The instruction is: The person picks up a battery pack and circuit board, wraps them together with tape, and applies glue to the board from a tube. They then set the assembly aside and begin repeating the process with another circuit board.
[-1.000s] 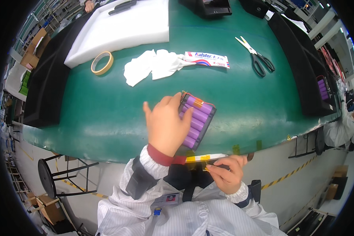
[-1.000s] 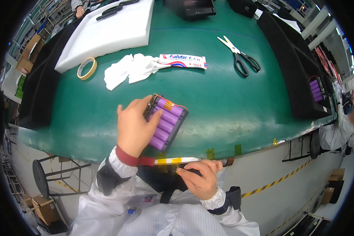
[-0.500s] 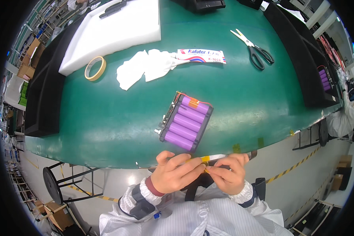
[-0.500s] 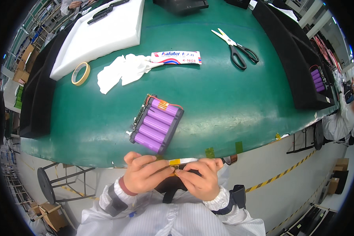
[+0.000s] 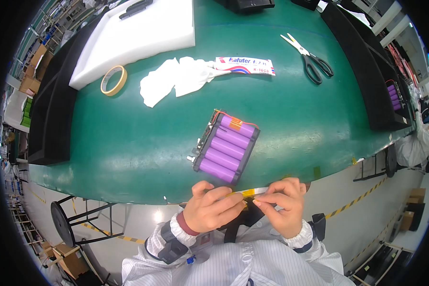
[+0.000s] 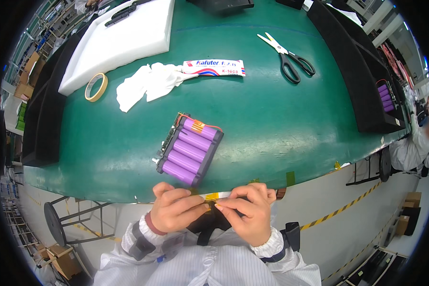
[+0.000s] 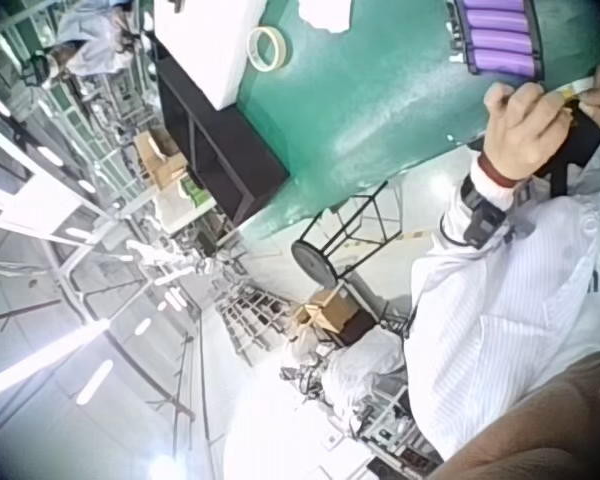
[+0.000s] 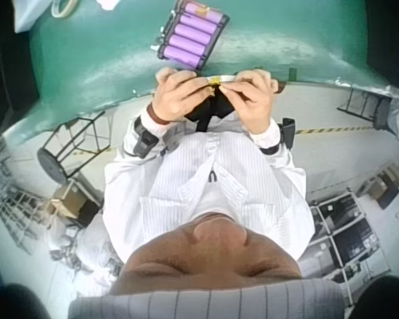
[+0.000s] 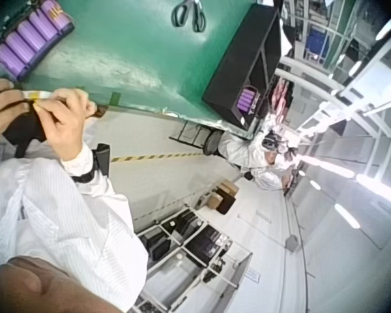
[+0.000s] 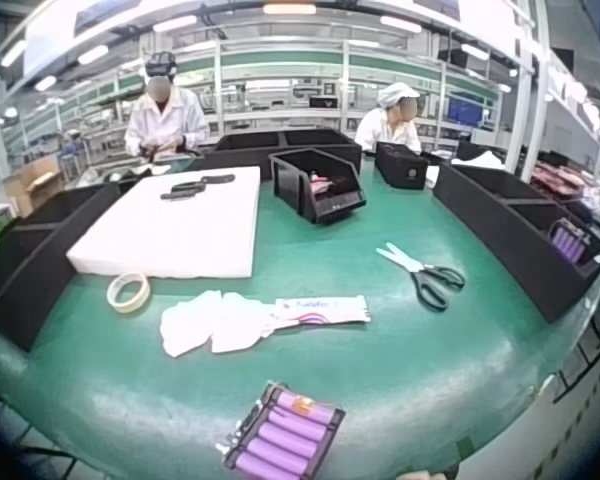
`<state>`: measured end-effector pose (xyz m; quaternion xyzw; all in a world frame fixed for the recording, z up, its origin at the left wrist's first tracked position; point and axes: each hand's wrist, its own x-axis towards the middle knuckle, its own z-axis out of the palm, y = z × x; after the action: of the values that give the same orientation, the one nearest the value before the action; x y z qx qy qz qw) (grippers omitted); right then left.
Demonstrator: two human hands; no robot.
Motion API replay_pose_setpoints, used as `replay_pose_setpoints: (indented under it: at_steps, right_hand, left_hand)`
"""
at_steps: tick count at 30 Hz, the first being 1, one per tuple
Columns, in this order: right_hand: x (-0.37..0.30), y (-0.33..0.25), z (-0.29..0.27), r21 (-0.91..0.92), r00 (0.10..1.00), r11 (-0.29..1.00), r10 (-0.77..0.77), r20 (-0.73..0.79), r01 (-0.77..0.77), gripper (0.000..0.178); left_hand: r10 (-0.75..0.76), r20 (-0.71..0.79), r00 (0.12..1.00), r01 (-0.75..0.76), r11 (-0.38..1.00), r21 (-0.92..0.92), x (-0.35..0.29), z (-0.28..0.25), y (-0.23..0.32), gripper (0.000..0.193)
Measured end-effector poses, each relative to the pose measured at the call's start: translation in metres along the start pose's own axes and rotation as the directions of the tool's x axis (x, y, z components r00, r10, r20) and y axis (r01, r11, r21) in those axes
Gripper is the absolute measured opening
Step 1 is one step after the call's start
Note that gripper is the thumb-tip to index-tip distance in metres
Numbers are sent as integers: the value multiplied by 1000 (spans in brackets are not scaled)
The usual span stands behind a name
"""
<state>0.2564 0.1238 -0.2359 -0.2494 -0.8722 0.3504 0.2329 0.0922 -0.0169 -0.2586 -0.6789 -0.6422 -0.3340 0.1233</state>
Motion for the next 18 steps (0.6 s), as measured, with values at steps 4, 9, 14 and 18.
replay_pose_setpoints:
  at_steps: [4, 9, 14, 18]
  right_hand:
    - [-4, -2, -1, 58, 998, 997, 57, -37, -55, 13]
    - [-7, 11, -14, 387, 936, 900, 292, -195, -200, 18]
    - [-10, 7, -20, 53, 952, 986, -137, -275, 158, 26]
    - [-15, -3, -22, -218, 897, 911, -394, -199, 351, 30]
  left_hand:
    - [4, 30, 1000, -3, 1000, -22, 1, -2, 0, 19]
    - [10, 34, 999, -9, 999, -33, 1, -5, 1, 18]
    - [-98, 149, 984, 136, 951, -276, 15, -33, 12, 20]
    - [-433, 143, 890, 406, 611, -680, 22, -44, 34, 17]
